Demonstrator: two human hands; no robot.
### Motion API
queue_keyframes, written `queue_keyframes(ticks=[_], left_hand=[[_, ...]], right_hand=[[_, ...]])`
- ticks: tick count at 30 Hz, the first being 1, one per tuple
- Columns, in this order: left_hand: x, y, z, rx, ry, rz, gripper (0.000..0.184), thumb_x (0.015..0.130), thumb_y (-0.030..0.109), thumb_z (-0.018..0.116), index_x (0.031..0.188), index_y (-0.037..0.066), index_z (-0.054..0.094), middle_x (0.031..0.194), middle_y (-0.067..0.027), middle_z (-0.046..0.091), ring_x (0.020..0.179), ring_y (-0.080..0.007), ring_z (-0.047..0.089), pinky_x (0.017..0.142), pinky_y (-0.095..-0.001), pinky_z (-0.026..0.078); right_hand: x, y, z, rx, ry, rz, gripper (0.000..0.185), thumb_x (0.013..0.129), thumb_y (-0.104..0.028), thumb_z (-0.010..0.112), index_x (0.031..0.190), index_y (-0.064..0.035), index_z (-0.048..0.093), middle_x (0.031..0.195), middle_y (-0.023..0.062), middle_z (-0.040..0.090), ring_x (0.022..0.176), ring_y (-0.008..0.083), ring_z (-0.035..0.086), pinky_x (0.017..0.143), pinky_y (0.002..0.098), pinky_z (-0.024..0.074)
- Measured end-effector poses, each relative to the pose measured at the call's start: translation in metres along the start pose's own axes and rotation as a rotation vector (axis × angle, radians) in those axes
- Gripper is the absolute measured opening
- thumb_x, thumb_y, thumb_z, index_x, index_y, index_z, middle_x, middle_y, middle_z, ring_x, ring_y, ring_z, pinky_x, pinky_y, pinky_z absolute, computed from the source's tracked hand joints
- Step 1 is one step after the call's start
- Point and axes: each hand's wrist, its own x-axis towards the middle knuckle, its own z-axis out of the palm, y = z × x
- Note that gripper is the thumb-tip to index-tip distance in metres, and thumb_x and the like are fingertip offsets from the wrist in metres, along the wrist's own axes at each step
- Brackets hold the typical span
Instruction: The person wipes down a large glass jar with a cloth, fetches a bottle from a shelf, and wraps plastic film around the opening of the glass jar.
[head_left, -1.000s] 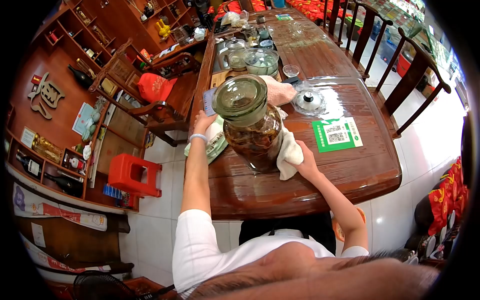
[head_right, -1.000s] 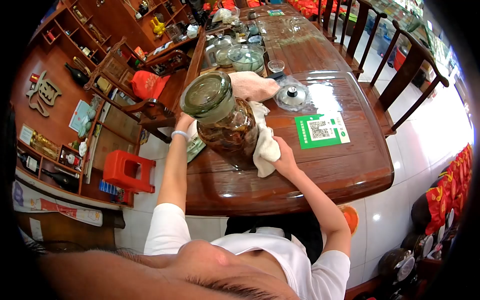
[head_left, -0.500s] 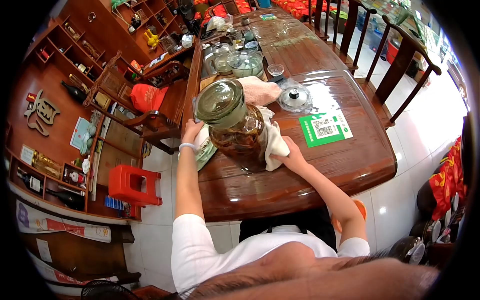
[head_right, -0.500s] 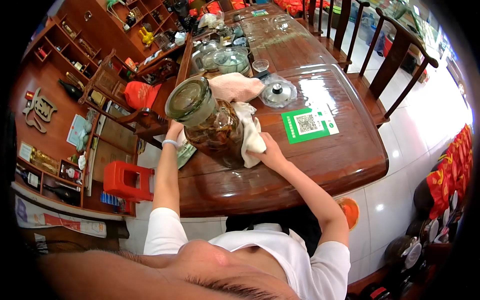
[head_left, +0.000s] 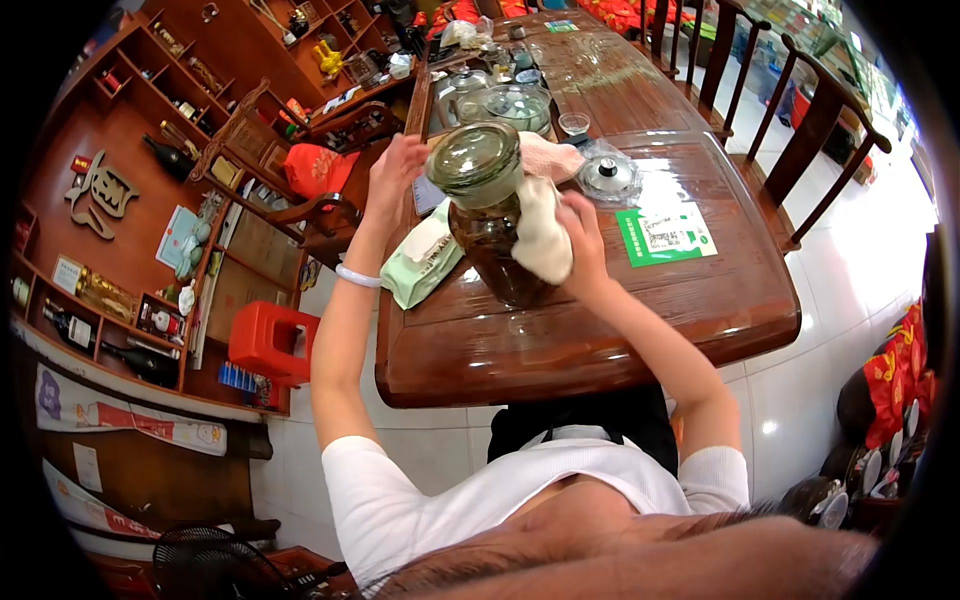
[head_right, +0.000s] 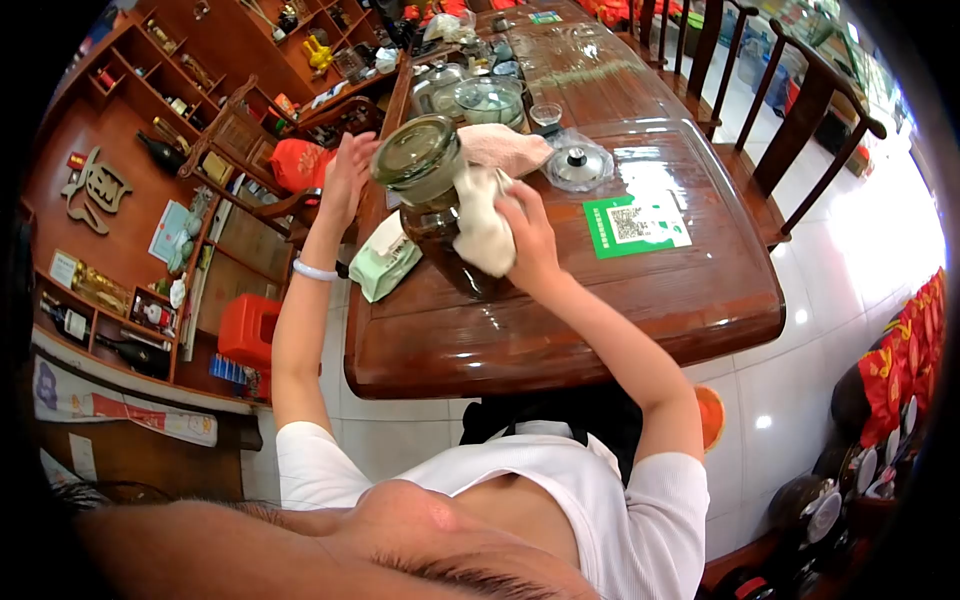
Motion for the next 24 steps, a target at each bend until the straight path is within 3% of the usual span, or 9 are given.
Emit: queue_keyframes(ticks=[3, 5, 6, 11, 15, 16, 19, 21, 24], left_hand=[[-0.014, 0.024, 0.028, -0.021, -0.206, 0.192, 0.045, 0.091, 0.040, 0.045, 0.114, 0.002, 0.053, 0.112, -0.0063, 0.055, 0.102, -0.0141, 0.050, 0.090, -0.0266, 0.035], [-0.022, 0.037, 0.048, 0.280, -0.372, 0.341, 0.046, 0.091, 0.037, 0.046, 0.122, 0.002, 0.048, 0.114, -0.0061, 0.054, 0.105, -0.0122, 0.048, 0.091, -0.0253, 0.035], [-0.011, 0.032, 0.045, 0.346, -0.450, 0.219, 0.063, 0.085, 0.046, 0.053, 0.127, -0.001, 0.043, 0.125, -0.0109, 0.049, 0.116, -0.0183, 0.044, 0.098, -0.0283, 0.032], [-0.005, 0.039, 0.041, 0.508, -0.495, 0.221, 0.067, 0.083, 0.048, 0.055, 0.128, 0.000, 0.042, 0.131, -0.0138, 0.044, 0.121, -0.0207, 0.040, 0.099, -0.0292, 0.030], [-0.008, 0.048, 0.041, 0.615, -0.520, 0.196, 0.070, 0.081, 0.051, 0.055, 0.129, 0.001, 0.042, 0.130, -0.0140, 0.045, 0.121, -0.0206, 0.040, 0.099, -0.0293, 0.031], [-0.012, 0.053, 0.044, 0.625, -0.494, 0.199, 0.058, 0.085, 0.040, 0.055, 0.129, 0.004, 0.043, 0.124, -0.0089, 0.050, 0.111, -0.0158, 0.046, 0.094, -0.0270, 0.035], [-0.006, 0.059, 0.046, 0.878, -0.493, 0.283, 0.060, 0.085, 0.043, 0.055, 0.129, 0.003, 0.042, 0.127, -0.0115, 0.048, 0.115, -0.0182, 0.045, 0.095, -0.0278, 0.034], [0.000, 0.061, 0.056, 1.019, -0.483, 0.359, 0.063, 0.084, 0.045, 0.055, 0.128, 0.003, 0.043, 0.130, -0.0136, 0.046, 0.118, -0.0210, 0.043, 0.097, -0.0292, 0.033], [-0.009, 0.060, 0.081, 0.825, -0.541, 0.412, 0.060, 0.083, 0.045, 0.056, 0.124, 0.002, 0.047, 0.131, -0.0160, 0.044, 0.122, -0.0248, 0.040, 0.100, -0.0311, 0.030]], right_hand=[[-0.058, 0.007, -0.006, -0.119, -0.182, -0.129, 0.039, 0.061, -0.010, 0.070, 0.097, -0.0040, 0.057, 0.109, 0.0182, 0.050, 0.097, 0.0351, 0.051, 0.079, 0.0408, 0.0440], [-0.060, -0.009, -0.014, -0.184, -0.260, -0.137, 0.039, 0.061, -0.011, 0.070, 0.097, -0.0042, 0.057, 0.109, 0.0174, 0.050, 0.096, 0.0338, 0.052, 0.078, 0.0404, 0.0430], [-0.057, -0.014, -0.018, -0.245, -0.330, -0.137, 0.038, 0.061, -0.011, 0.070, 0.097, -0.0044, 0.057, 0.108, 0.0166, 0.050, 0.096, 0.0325, 0.052, 0.077, 0.0400, 0.0420], [0.014, -0.086, 0.005, -0.160, -0.320, -0.431, 0.037, 0.063, -0.006, 0.059, 0.099, -0.0084, 0.055, 0.106, 0.0080, 0.050, 0.086, 0.0230, 0.050, 0.067, 0.0348, 0.0355], [0.002, -0.065, 0.043, -0.400, -0.369, -0.617, 0.030, 0.066, -0.008, 0.055, 0.096, -0.0087, 0.056, 0.103, 0.0053, 0.050, 0.083, 0.0201, 0.048, 0.068, 0.0326, 0.0356], [-0.016, -0.054, 0.046, -0.410, -0.362, -0.604, 0.030, 0.066, -0.008, 0.055, 0.096, -0.0087, 0.056, 0.103, 0.0053, 0.050, 0.083, 0.0201, 0.048, 0.068, 0.0326, 0.0356], [-0.071, -0.027, 0.019, -0.338, -0.522, -0.497, 0.029, 0.065, -0.007, 0.058, 0.094, -0.0097, 0.058, 0.103, 0.0044, 0.052, 0.085, 0.0209, 0.048, 0.069, 0.0341, 0.0358], [-0.086, -0.013, -0.006, -0.180, -0.635, -0.208, 0.032, 0.063, -0.009, 0.063, 0.095, -0.0098, 0.060, 0.100, 0.0057, 0.055, 0.085, 0.0231, 0.051, 0.069, 0.0348, 0.0379], [-0.062, 0.001, -0.028, 0.032, -0.411, 0.234, 0.035, 0.068, -0.010, 0.067, 0.101, -0.0056, 0.058, 0.099, 0.0125, 0.058, 0.091, 0.0305, 0.056, 0.077, 0.0366, 0.0442]])
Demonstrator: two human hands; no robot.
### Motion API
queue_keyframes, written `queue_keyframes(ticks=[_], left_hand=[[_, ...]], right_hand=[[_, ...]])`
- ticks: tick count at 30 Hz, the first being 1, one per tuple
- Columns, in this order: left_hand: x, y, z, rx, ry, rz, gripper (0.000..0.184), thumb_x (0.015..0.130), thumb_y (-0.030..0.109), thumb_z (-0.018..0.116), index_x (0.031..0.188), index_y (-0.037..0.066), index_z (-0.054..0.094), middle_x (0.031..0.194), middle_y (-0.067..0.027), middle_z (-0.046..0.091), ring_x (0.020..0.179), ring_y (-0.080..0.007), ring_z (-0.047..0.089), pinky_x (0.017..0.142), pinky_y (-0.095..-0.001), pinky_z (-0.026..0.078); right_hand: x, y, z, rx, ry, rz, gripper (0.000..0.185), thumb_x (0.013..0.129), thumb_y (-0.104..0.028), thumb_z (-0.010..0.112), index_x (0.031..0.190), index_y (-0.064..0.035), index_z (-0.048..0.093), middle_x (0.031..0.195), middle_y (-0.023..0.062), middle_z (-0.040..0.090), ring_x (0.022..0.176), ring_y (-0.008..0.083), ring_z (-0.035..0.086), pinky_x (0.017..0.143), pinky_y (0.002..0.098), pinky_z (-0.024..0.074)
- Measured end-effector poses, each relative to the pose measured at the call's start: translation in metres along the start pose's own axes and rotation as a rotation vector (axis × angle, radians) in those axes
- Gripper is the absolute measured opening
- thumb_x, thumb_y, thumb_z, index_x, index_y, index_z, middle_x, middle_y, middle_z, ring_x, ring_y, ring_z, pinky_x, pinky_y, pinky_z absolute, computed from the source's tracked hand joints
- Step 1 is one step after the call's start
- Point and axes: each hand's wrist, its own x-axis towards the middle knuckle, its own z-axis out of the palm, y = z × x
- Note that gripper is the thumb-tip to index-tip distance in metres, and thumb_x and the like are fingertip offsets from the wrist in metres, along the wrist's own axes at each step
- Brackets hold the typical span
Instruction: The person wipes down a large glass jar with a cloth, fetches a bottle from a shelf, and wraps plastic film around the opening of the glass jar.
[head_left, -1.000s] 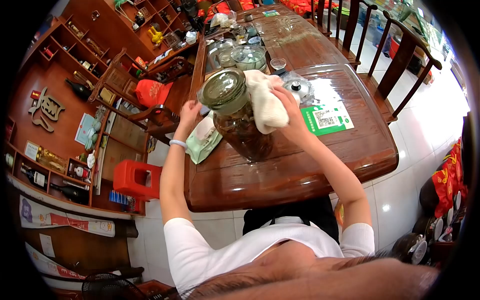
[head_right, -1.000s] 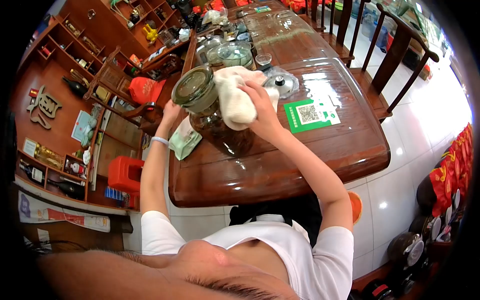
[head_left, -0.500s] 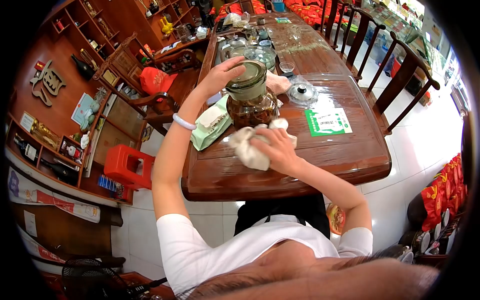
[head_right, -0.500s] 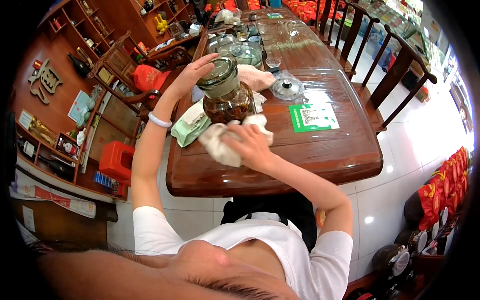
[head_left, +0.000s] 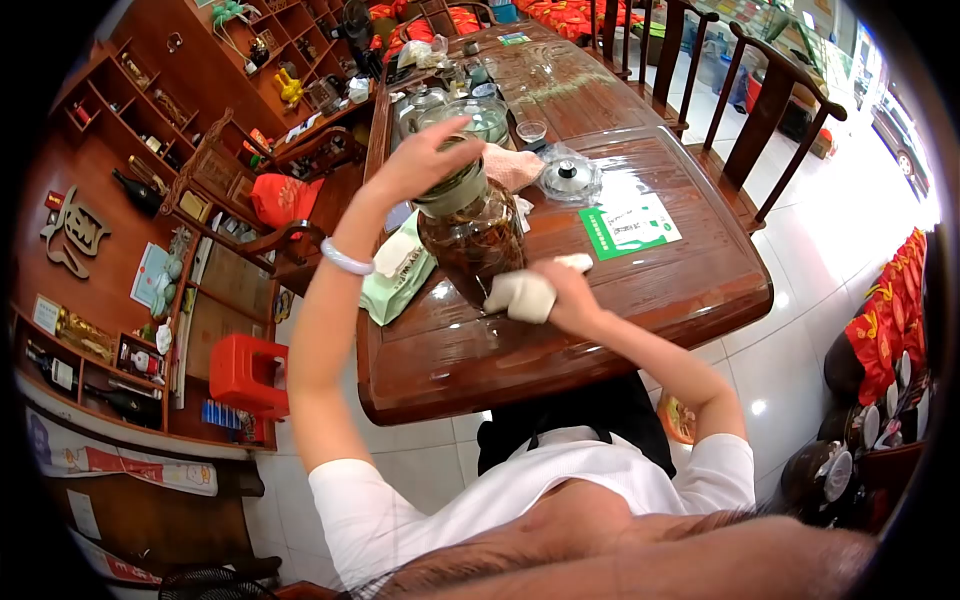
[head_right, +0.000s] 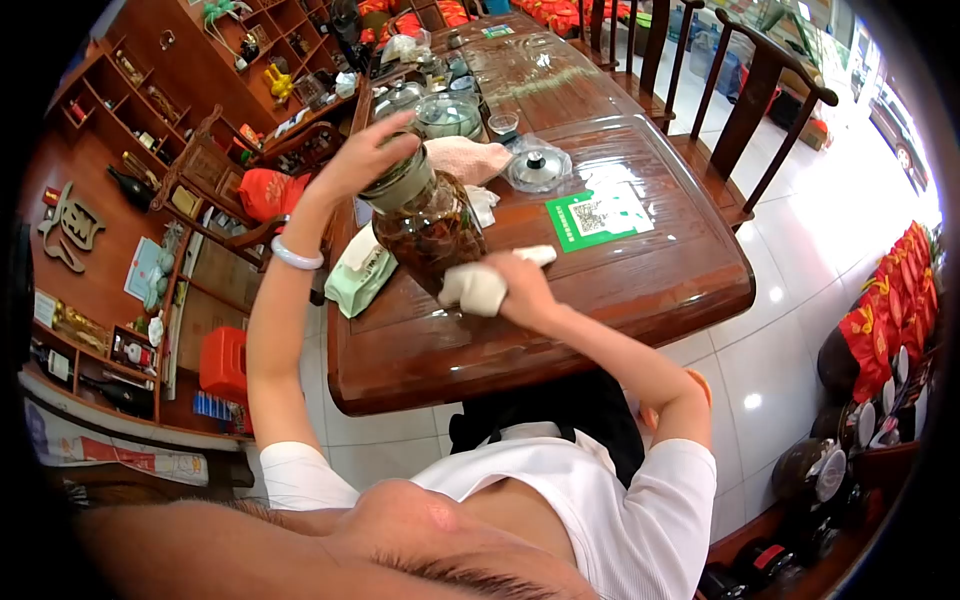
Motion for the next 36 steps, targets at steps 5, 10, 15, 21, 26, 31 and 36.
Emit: queue_keyframes(ticks=[5, 10, 15, 21, 26, 31, 36], left_hand=[[0.005, 0.001, 0.002, 0.153, -0.067, 0.046, 0.049, 0.084, 0.036, 0.056, 0.120, 0.002, 0.051, 0.128, -0.0158, 0.046, 0.121, -0.0255, 0.041, 0.100, -0.0317, 0.030], [0.005, -0.004, 0.004, 0.135, -0.046, -0.013, 0.061, 0.080, 0.054, 0.051, 0.123, 0.010, 0.051, 0.130, -0.0145, 0.044, 0.123, -0.0277, 0.038, 0.102, -0.0353, 0.028], [0.006, 0.003, 0.002, 0.092, -0.057, -0.089, 0.065, 0.080, 0.051, 0.054, 0.125, 0.005, 0.047, 0.131, -0.0168, 0.043, 0.121, -0.0288, 0.040, 0.100, -0.0348, 0.030], [0.009, 0.007, -0.010, -0.213, -0.092, -0.281, 0.036, 0.089, 0.031, 0.052, 0.113, 0.004, 0.057, 0.088, 0.0034, 0.055, 0.079, -0.0051, 0.049, 0.073, -0.0218, 0.041], [0.012, -0.021, -0.011, -0.689, -0.152, -0.294, 0.029, 0.090, 0.022, 0.053, 0.109, 0.001, 0.058, 0.088, -0.0008, 0.059, 0.077, -0.0069, 0.054, 0.069, -0.0202, 0.045], [0.007, -0.037, 0.001, -1.077, 0.087, -0.286, 0.030, 0.090, 0.020, 0.050, 0.103, -0.006, 0.058, 0.095, -0.0107, 0.062, 0.086, -0.0160, 0.060, 0.076, -0.0261, 0.048], [-0.101, -0.055, 0.059, -0.602, 0.762, -0.091, 0.022, 0.090, 0.020, 0.045, 0.083, 0.002, 0.056, 0.077, -0.0007, 0.055, 0.067, -0.0098, 0.048, 0.060, -0.0248, 0.039]], right_hand=[[0.095, -0.013, -0.053, 0.680, 0.299, 0.314, 0.038, 0.083, -0.018, 0.057, 0.116, -0.0015, 0.049, 0.107, 0.0084, 0.057, 0.096, 0.0141, 0.054, 0.082, 0.0275, 0.0449], [0.173, -0.033, -0.036, 0.363, 0.198, 0.479, 0.042, 0.081, -0.035, 0.052, 0.106, -0.0013, 0.058, 0.093, 0.0135, 0.063, 0.085, 0.0214, 0.059, 0.077, 0.0317, 0.0449], [0.173, 0.036, -0.002, 0.327, 0.135, 0.241, 0.047, 0.084, -0.039, 0.047, 0.103, 0.0028, 0.057, 0.093, 0.0215, 0.062, 0.089, 0.0305, 0.059, 0.076, 0.0372, 0.0446], [0.082, 0.054, 0.003, -0.107, 0.042, 0.457, 0.041, 0.088, -0.036, 0.043, 0.087, 0.0024, 0.059, 0.088, 0.0249, 0.061, 0.084, 0.0424, 0.057, 0.072, 0.0492, 0.0453], [-0.004, 0.023, 0.013, -0.319, -0.166, 0.501, 0.044, 0.086, -0.037, 0.045, 0.069, 0.0007, 0.061, 0.069, 0.0221, 0.061, 0.063, 0.0390, 0.059, 0.059, 0.0484, 0.0464], [-0.031, -0.007, 0.016, -0.174, -0.271, 0.168, 0.039, 0.082, -0.036, 0.051, 0.062, -0.0026, 0.059, 0.062, 0.0185, 0.059, 0.055, 0.0370, 0.057, 0.053, 0.0461, 0.0449], [-0.017, -0.043, 0.008, 0.261, -0.077, 0.290, 0.027, 0.083, -0.024, 0.053, 0.097, -0.0013, 0.058, 0.089, 0.0202, 0.060, 0.084, 0.0341, 0.058, 0.074, 0.0404, 0.0458]])
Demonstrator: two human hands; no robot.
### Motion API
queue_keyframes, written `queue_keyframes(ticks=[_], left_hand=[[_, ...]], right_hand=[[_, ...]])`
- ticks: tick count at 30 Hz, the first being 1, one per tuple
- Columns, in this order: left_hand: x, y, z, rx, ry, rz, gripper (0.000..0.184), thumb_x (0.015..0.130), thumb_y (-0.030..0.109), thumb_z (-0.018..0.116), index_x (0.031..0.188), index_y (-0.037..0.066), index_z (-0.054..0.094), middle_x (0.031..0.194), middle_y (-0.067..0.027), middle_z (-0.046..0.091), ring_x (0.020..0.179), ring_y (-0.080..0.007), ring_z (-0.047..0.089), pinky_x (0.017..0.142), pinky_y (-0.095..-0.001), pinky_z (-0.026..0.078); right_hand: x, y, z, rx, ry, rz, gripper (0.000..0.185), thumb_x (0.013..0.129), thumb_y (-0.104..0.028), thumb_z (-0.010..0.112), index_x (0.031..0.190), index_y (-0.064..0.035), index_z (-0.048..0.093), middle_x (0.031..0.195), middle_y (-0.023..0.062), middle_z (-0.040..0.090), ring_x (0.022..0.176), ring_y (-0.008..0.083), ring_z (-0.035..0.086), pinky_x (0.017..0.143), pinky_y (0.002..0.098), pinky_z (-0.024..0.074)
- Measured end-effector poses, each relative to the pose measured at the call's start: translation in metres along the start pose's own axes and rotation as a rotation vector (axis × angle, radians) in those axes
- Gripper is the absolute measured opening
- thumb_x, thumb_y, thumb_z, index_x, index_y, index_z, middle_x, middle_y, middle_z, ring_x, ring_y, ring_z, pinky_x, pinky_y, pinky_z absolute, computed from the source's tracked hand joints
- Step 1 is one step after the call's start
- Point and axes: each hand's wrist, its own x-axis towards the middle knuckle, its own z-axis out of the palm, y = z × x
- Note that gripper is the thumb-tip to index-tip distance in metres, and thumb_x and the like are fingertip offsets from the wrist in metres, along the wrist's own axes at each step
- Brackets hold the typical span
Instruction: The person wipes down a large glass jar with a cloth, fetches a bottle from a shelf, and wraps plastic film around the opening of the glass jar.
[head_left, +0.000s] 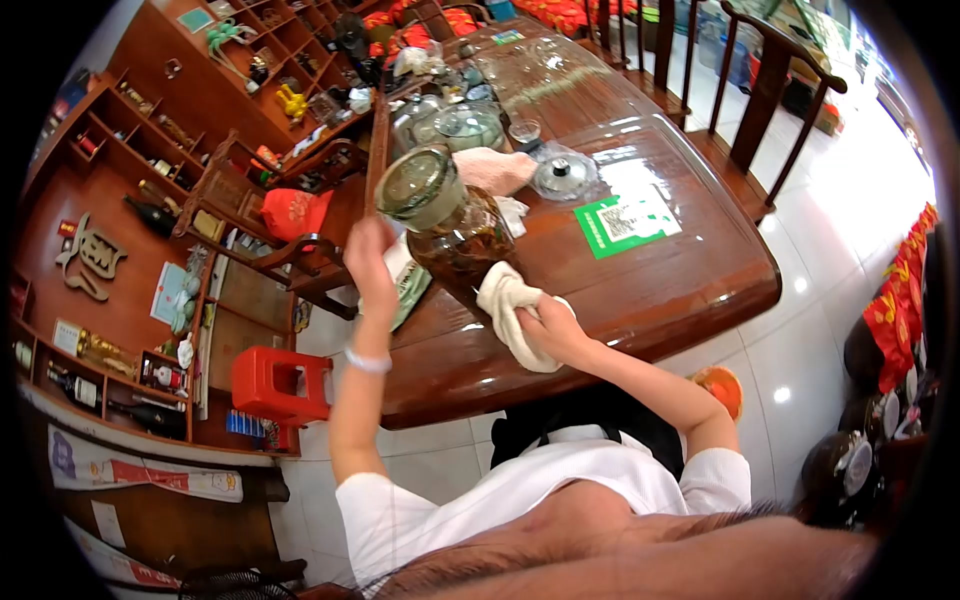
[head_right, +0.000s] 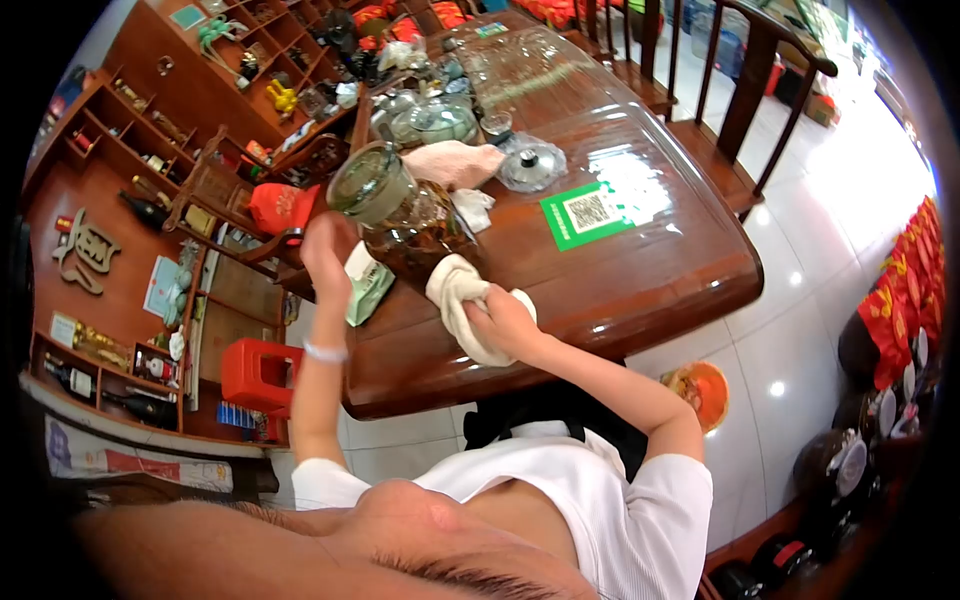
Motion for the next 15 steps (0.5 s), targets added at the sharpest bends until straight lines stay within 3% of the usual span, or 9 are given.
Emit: queue_keyframes(ticks=[1, 2, 4, 5, 7, 9, 11, 13, 15], left_hand=[[-0.039, 0.028, 0.007, 0.164, -0.132, 0.056, 0.023, 0.090, 0.022, 0.045, 0.080, 0.003, 0.053, 0.077, -0.0005, 0.053, 0.069, -0.0108, 0.048, 0.062, -0.0252, 0.039], [-0.075, 0.026, 0.007, 0.007, -0.208, -0.262, 0.026, 0.089, 0.026, 0.048, 0.097, 0.002, 0.054, 0.091, -0.0041, 0.052, 0.077, -0.0115, 0.048, 0.068, -0.0253, 0.040], [-0.123, 0.037, 0.015, 0.167, -0.436, -0.230, 0.066, 0.084, 0.025, 0.057, 0.135, 0.000, 0.025, 0.124, -0.0099, 0.039, 0.108, -0.0188, 0.043, 0.092, -0.0304, 0.036], [-0.140, 0.030, 0.021, -0.073, -0.362, -0.339, 0.064, 0.082, 0.017, 0.058, 0.134, -0.001, 0.027, 0.127, -0.0104, 0.039, 0.112, -0.0202, 0.042, 0.095, -0.0312, 0.034], [-0.147, 0.023, 0.025, 0.053, -0.259, -0.361, 0.059, 0.081, 0.011, 0.058, 0.132, -0.001, 0.030, 0.124, -0.0101, 0.043, 0.109, -0.0180, 0.044, 0.092, -0.0291, 0.036], [-0.128, 0.019, 0.012, 0.116, -0.086, -0.412, 0.042, 0.084, 0.008, 0.055, 0.122, -0.003, 0.043, 0.110, -0.0090, 0.054, 0.098, -0.0149, 0.051, 0.084, -0.0270, 0.042], [-0.093, 0.030, -0.001, 0.012, 0.111, -0.347, 0.029, 0.089, 0.012, 0.048, 0.115, 0.000, 0.048, 0.104, -0.0080, 0.056, 0.089, -0.0145, 0.056, 0.077, -0.0276, 0.047], [-0.047, 0.038, -0.012, -0.213, 0.288, -0.163, 0.023, 0.091, 0.016, 0.047, 0.108, 0.002, 0.048, 0.099, -0.0081, 0.057, 0.085, -0.0160, 0.058, 0.073, -0.0279, 0.049], [-0.010, 0.053, -0.002, -0.365, 0.319, -0.151, 0.023, 0.091, 0.018, 0.048, 0.110, 0.005, 0.046, 0.101, -0.0079, 0.056, 0.084, -0.0182, 0.059, 0.073, -0.0292, 0.050]], right_hand=[[0.003, -0.004, 0.000, 0.148, 0.036, 0.023, 0.028, 0.083, -0.021, 0.054, 0.102, -0.0009, 0.055, 0.097, 0.0208, 0.057, 0.093, 0.0349, 0.055, 0.080, 0.0404, 0.0435], [0.005, -0.007, 0.003, 0.297, 0.071, 0.052, 0.030, 0.082, -0.017, 0.054, 0.107, -0.0004, 0.053, 0.106, 0.0214, 0.054, 0.101, 0.0357, 0.051, 0.087, 0.0404, 0.0412], [0.009, -0.005, 0.026, 0.279, -0.002, -0.027, 0.033, 0.082, -0.015, 0.054, 0.111, 0.0002, 0.050, 0.113, 0.0228, 0.048, 0.107, 0.0371, 0.047, 0.090, 0.0408, 0.0386], [0.007, -0.006, 0.039, 0.261, -0.067, -0.092, 0.037, 0.081, -0.013, 0.054, 0.115, 0.0008, 0.047, 0.120, 0.0242, 0.042, 0.112, 0.0385, 0.042, 0.094, 0.0413, 0.0359], [0.004, -0.008, 0.052, -0.103, -0.257, -0.391, 0.046, 0.080, -0.013, 0.057, 0.121, 0.0019, 0.041, 0.123, 0.0283, 0.035, 0.112, 0.0414, 0.040, 0.095, 0.0434, 0.0359], [0.016, -0.022, 0.041, 0.043, -0.416, -0.188, 0.048, 0.080, -0.014, 0.059, 0.121, 0.0027, 0.041, 0.124, 0.0249, 0.036, 0.109, 0.0380, 0.045, 0.086, 0.0405, 0.0449], [0.022, -0.041, 0.021, 0.129, -0.215, -0.332, 0.039, 0.079, -0.008, 0.061, 0.115, -0.0013, 0.048, 0.122, 0.0150, 0.042, 0.097, 0.0265, 0.053, 0.067, 0.0276, 0.0497], [0.031, -0.027, 0.005, 0.089, -0.037, -0.358, 0.030, 0.080, -0.006, 0.060, 0.109, -0.0030, 0.053, 0.115, 0.0120, 0.047, 0.092, 0.0216, 0.054, 0.064, 0.0261, 0.0482], [0.039, -0.024, -0.008, 0.166, 0.105, -0.195, 0.024, 0.081, -0.006, 0.058, 0.104, -0.0013, 0.055, 0.110, 0.0098, 0.050, 0.088, 0.0173, 0.054, 0.066, 0.0244, 0.0466]])
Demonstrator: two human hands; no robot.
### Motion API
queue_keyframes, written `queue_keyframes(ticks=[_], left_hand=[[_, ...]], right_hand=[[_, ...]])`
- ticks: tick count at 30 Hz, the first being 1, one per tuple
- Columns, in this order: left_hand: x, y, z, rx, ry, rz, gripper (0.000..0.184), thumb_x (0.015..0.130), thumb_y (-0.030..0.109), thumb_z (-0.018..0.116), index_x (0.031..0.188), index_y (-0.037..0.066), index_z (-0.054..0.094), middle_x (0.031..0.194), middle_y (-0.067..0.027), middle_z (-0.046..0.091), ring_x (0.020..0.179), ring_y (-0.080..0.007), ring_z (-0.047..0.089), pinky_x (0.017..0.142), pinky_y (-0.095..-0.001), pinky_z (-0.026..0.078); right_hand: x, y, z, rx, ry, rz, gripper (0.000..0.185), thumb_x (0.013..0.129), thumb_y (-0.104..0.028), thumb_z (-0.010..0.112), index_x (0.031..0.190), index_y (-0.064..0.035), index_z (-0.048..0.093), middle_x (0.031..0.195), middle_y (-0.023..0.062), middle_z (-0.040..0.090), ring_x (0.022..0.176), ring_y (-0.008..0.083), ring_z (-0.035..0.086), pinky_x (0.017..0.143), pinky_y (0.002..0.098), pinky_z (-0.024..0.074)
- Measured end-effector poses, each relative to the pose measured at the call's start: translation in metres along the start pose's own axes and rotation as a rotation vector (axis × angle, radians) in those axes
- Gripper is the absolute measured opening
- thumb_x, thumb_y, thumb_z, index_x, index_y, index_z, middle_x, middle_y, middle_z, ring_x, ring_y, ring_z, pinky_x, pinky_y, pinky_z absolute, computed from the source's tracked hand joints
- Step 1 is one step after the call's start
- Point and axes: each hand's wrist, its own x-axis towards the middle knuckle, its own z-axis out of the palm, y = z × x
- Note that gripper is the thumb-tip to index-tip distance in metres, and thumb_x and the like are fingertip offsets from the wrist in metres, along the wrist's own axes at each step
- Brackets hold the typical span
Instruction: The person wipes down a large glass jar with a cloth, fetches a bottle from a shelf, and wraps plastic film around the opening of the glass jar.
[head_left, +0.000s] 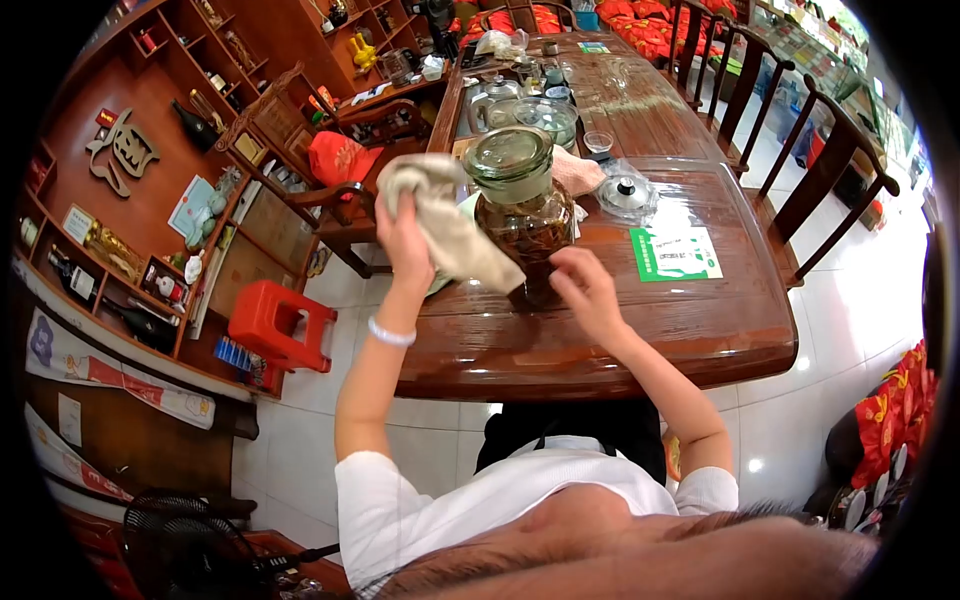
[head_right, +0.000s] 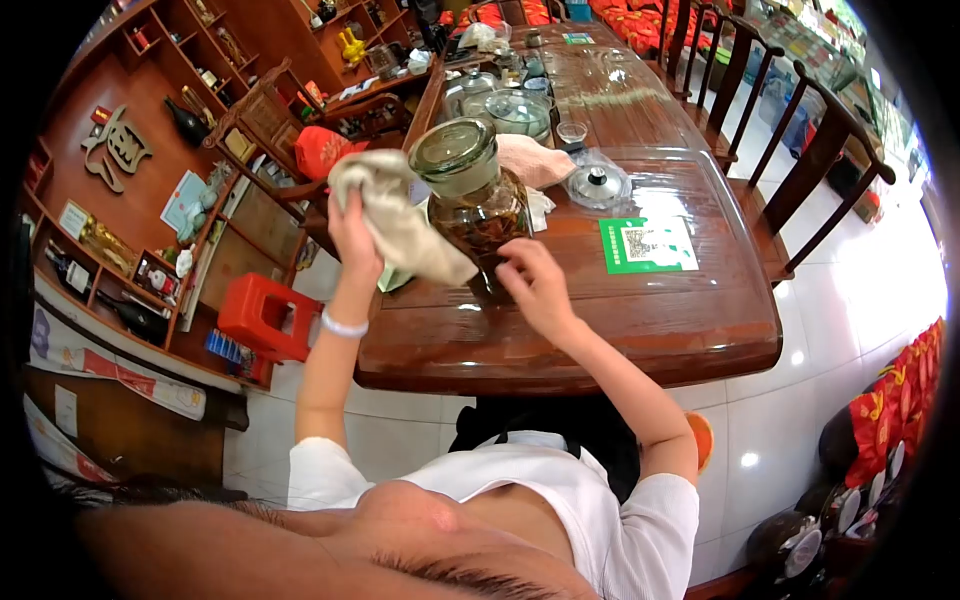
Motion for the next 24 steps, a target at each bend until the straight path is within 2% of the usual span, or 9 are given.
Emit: queue_keyframes(ticks=[2, 3, 4, 6, 7, 8, 13, 18, 24], left_hand=[[0.031, -0.025, 0.008, -0.064, -0.072, -0.098, 0.029, 0.090, 0.024, 0.052, 0.111, 0.005, 0.048, 0.101, -0.0090, 0.058, 0.085, -0.0157, 0.059, 0.074, -0.0273, 0.048], [0.041, -0.044, 0.013, 0.062, -0.092, -0.145, 0.029, 0.089, 0.022, 0.052, 0.111, 0.003, 0.050, 0.101, -0.0088, 0.058, 0.087, -0.0144, 0.057, 0.075, -0.0263, 0.047], [0.050, -0.061, 0.018, 0.188, -0.116, -0.191, 0.029, 0.089, 0.020, 0.053, 0.112, 0.002, 0.052, 0.102, -0.0087, 0.059, 0.088, -0.0131, 0.056, 0.076, -0.0253, 0.045], [0.073, -0.093, 0.007, 0.163, -0.229, -0.152, 0.029, 0.088, 0.018, 0.053, 0.111, 0.000, 0.053, 0.102, -0.0079, 0.059, 0.089, -0.0125, 0.055, 0.076, -0.0250, 0.045], [0.077, -0.091, 0.013, 0.156, -0.334, -0.113, 0.028, 0.088, 0.015, 0.053, 0.111, -0.001, 0.055, 0.102, -0.0071, 0.060, 0.089, -0.0120, 0.054, 0.075, -0.0246, 0.044], [0.080, -0.089, 0.016, 0.155, -0.339, -0.114, 0.028, 0.088, 0.015, 0.053, 0.111, -0.001, 0.055, 0.102, -0.0071, 0.060, 0.089, -0.0120, 0.054, 0.075, -0.0246, 0.044], [0.087, -0.099, -0.001, 0.422, -0.509, -0.222, 0.030, 0.086, 0.007, 0.050, 0.114, -0.003, 0.054, 0.100, -0.0057, 0.060, 0.086, -0.0142, 0.056, 0.077, -0.0261, 0.045], [0.041, -0.138, -0.032, 0.238, -0.296, -0.488, 0.032, 0.086, 0.005, 0.049, 0.116, -0.003, 0.051, 0.104, -0.0071, 0.059, 0.090, -0.0146, 0.055, 0.079, -0.0261, 0.044], [-0.004, -0.161, -0.047, 0.282, -0.113, -0.254, 0.037, 0.086, 0.002, 0.045, 0.122, -0.004, 0.045, 0.114, -0.0109, 0.054, 0.101, -0.0167, 0.051, 0.086, -0.0265, 0.041]], right_hand=[[0.010, 0.014, -0.006, 0.005, 0.129, 0.133, 0.023, 0.083, -0.007, 0.057, 0.105, -0.0006, 0.055, 0.108, 0.0091, 0.050, 0.087, 0.0162, 0.054, 0.071, 0.0257, 0.0455], [0.014, 0.034, -0.007, 0.010, 0.153, 0.092, 0.037, 0.083, -0.013, 0.059, 0.116, -0.0009, 0.049, 0.114, 0.0121, 0.048, 0.098, 0.0210, 0.051, 0.085, 0.0315, 0.0410], [0.014, 0.048, -0.005, -0.003, 0.157, 0.087, 0.037, 0.083, -0.013, 0.059, 0.116, -0.0009, 0.049, 0.114, 0.0121, 0.048, 0.098, 0.0210, 0.051, 0.085, 0.0315, 0.0410], [0.014, 0.063, -0.002, -0.184, 0.136, 0.052, 0.058, 0.081, -0.021, 0.061, 0.129, -0.0015, 0.036, 0.126, 0.0181, 0.041, 0.114, 0.0289, 0.041, 0.097, 0.0375, 0.0311], [0.011, 0.059, -0.001, -0.117, 0.015, 0.196, 0.074, 0.082, -0.030, 0.060, 0.139, -0.0053, 0.019, 0.137, 0.0183, 0.028, 0.125, 0.0286, 0.029, 0.101, 0.0375, 0.0255], [0.010, 0.071, 0.007, -0.244, 0.046, 0.028, 0.080, 0.081, -0.031, 0.061, 0.139, -0.0023, 0.014, 0.136, 0.0218, 0.027, 0.126, 0.0313, 0.027, 0.103, 0.0389, 0.0226], [0.006, 0.069, 0.025, -0.331, 0.110, 0.017, 0.090, 0.078, -0.030, 0.065, 0.138, 0.0026, 0.006, 0.138, 0.0228, 0.024, 0.128, 0.0328, 0.024, 0.105, 0.0381, 0.0203], [0.007, 0.073, 0.021, -0.357, 0.076, -0.029, 0.091, 0.077, -0.023, 0.068, 0.138, 0.0025, 0.006, 0.138, 0.0241, 0.021, 0.128, 0.0357, 0.024, 0.104, 0.0382, 0.0214], [0.008, 0.075, 0.025, -0.334, 0.089, -0.053, 0.092, 0.075, -0.015, 0.069, 0.138, 0.0015, 0.003, 0.139, 0.0236, 0.020, 0.127, 0.0361, 0.024, 0.104, 0.0384, 0.0226]])
